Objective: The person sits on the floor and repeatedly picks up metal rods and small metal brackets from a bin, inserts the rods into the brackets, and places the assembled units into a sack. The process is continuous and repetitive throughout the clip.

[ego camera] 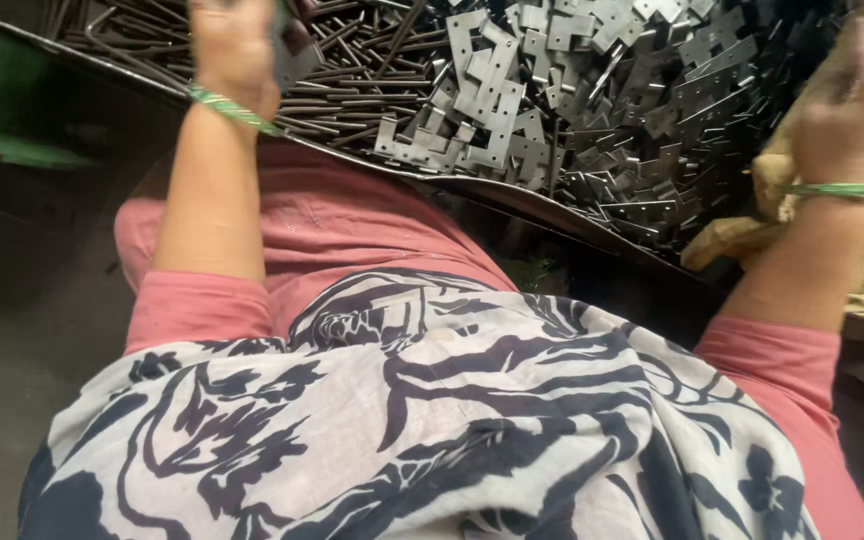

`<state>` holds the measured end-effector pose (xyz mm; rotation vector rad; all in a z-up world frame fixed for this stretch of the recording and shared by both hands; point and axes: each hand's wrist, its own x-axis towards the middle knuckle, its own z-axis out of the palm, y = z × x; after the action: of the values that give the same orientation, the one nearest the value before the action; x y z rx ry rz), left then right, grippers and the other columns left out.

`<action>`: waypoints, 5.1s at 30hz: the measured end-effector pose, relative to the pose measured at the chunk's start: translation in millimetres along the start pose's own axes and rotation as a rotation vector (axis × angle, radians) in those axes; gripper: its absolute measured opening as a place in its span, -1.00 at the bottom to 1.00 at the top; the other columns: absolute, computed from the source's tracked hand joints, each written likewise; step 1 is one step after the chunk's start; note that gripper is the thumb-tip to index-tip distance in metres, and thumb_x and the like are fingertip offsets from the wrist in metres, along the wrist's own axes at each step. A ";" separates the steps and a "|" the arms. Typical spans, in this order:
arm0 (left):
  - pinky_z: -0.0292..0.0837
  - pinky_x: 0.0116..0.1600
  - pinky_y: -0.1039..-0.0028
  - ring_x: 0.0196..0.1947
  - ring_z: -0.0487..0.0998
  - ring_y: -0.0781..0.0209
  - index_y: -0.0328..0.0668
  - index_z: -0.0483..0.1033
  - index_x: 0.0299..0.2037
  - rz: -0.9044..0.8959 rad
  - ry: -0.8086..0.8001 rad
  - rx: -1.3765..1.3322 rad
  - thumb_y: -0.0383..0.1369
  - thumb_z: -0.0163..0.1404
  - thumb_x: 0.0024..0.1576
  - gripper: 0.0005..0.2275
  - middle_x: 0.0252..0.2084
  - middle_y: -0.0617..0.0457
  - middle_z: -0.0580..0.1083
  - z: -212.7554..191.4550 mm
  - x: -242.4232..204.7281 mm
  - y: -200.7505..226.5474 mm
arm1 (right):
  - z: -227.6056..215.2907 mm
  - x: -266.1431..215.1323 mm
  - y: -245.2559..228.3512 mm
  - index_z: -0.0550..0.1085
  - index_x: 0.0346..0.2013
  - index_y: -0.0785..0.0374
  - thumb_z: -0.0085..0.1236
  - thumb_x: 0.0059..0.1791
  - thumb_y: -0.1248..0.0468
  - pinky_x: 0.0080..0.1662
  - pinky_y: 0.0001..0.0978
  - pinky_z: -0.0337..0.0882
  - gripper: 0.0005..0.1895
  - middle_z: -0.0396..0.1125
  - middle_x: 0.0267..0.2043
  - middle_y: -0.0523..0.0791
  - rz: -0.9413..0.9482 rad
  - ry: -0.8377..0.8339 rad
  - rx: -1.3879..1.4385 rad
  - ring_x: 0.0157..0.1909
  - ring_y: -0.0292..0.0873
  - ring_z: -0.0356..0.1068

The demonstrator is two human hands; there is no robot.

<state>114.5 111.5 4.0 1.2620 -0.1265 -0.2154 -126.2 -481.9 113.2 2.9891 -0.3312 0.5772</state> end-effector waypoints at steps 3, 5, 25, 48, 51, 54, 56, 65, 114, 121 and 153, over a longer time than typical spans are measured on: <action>0.52 -0.15 0.11 -0.23 0.58 -0.27 -0.30 0.61 -0.14 0.144 -0.250 1.308 -0.25 0.33 0.03 -0.68 -0.23 -0.28 0.58 22.3 -18.0 -14.3 | 37.7 -0.7 -124.1 0.56 0.15 0.25 0.42 0.03 0.20 0.17 -0.12 0.43 -0.58 0.37 0.25 0.12 -0.227 -0.404 0.284 0.16 0.14 0.43; 0.53 -0.09 0.13 -0.16 0.59 -0.27 -0.33 0.60 -0.16 -0.023 -0.332 1.526 -0.30 0.33 -0.04 -0.68 -0.20 -0.33 0.56 30.9 -23.8 -18.8 | 56.6 1.3 -178.1 0.55 0.10 0.17 0.42 -0.15 0.08 0.06 -0.02 0.41 -0.44 0.41 0.07 0.05 -0.163 -0.762 0.117 0.04 0.15 0.42; 0.56 0.03 0.26 -0.08 0.61 0.04 -0.26 0.55 -0.20 0.347 -0.243 1.009 -0.39 0.18 0.23 -0.89 -0.16 -0.04 0.57 21.0 -43.8 -5.2 | 140.8 57.0 -139.8 0.35 0.26 0.36 0.60 -0.25 0.09 0.19 0.00 0.33 -0.09 0.20 0.16 0.21 0.138 -0.469 0.230 0.20 0.24 0.27; 0.61 0.11 0.21 -0.01 0.64 -0.01 -0.28 0.41 0.19 -0.653 -0.199 -0.795 -0.35 -0.25 0.30 -0.68 0.05 -0.17 0.56 102.5 -57.9 -33.4 | 40.5 40.9 -215.1 0.49 0.06 0.32 0.17 0.03 0.58 0.00 -0.36 0.67 -0.67 0.49 -0.11 -0.04 0.408 -0.155 1.634 -0.13 -0.21 0.55; 0.56 0.11 0.21 0.00 0.58 0.02 -0.26 0.43 0.25 -0.593 -0.204 -0.885 -0.16 -0.21 0.38 -0.61 0.08 -0.11 0.53 128.2 -71.1 -54.3 | 55.0 32.2 -287.2 0.46 0.23 0.28 0.22 0.10 0.57 -0.07 -0.29 0.64 -0.58 0.53 -0.04 0.01 -0.140 -0.179 0.961 -0.07 -0.13 0.62; 0.52 -0.11 0.26 -0.14 0.58 -0.03 -0.32 0.45 0.18 -0.430 -0.351 -1.036 0.06 -0.17 0.43 -0.49 0.00 -0.14 0.54 131.2 -76.1 -64.9 | 45.7 5.4 -337.0 0.29 0.37 0.32 0.21 0.01 0.59 0.00 -0.20 0.56 -0.36 0.48 0.02 0.10 -0.401 -0.226 0.894 -0.02 0.08 0.53; 0.52 -0.19 0.29 -0.18 0.59 0.00 -0.27 0.43 0.13 -0.477 -0.273 -0.938 0.16 -0.14 0.35 -0.44 -0.05 -0.12 0.53 131.1 -79.0 -63.2 | 29.1 -6.4 -347.7 0.26 0.30 0.34 0.20 -0.14 0.56 -0.01 -0.16 0.53 -0.29 0.40 0.07 0.23 -0.567 -0.206 0.858 0.00 0.21 0.48; 0.55 0.06 0.19 0.00 0.60 -0.07 -0.21 0.38 0.17 -0.085 -0.379 0.874 0.06 0.21 0.10 -0.39 0.05 -0.15 0.54 115.2 -62.9 1.5 | 19.5 4.8 -202.6 0.38 0.27 0.49 0.07 0.02 0.63 0.08 -0.15 0.68 -0.50 0.45 0.13 0.11 0.583 -0.437 2.010 0.03 -0.02 0.58; 0.46 -0.06 0.11 -0.16 0.55 -0.12 -0.39 0.44 -0.03 0.277 -0.210 0.981 -0.43 0.04 0.35 -0.86 -0.19 -0.13 0.53 53.9 -2.5 -45.1 | 35.7 -31.4 -179.8 0.36 0.21 0.37 0.14 -0.06 0.58 -0.25 -0.36 0.55 -0.47 0.49 -0.17 0.03 1.032 -0.582 2.085 -0.25 -0.13 0.53; 0.62 0.12 0.22 -0.02 0.64 0.04 -0.24 0.43 0.08 -0.580 -0.203 -0.839 -0.23 0.01 0.16 -0.65 -0.02 -0.07 0.58 114.1 -62.9 -27.5 | 26.3 -24.9 -271.0 0.53 0.13 0.38 0.28 0.03 0.53 -0.05 -0.31 0.58 -0.64 0.51 -0.05 0.04 0.288 -0.321 1.533 -0.13 -0.18 0.53; 0.46 -0.07 0.05 -0.14 0.55 -0.26 -0.28 0.56 -0.18 0.299 -0.478 1.157 -0.39 0.15 0.27 -0.89 -0.16 -0.19 0.54 67.1 -37.6 -21.5 | 21.4 -97.4 171.6 0.56 -0.26 0.33 0.22 -0.01 0.40 -0.21 -0.01 0.43 -0.95 0.48 -0.27 0.05 0.472 0.109 -0.281 -0.25 0.13 0.48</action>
<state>61.7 51.7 4.6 2.2873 -0.9494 -0.1790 -245.5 -632.5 63.1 2.5972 -1.0289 0.6593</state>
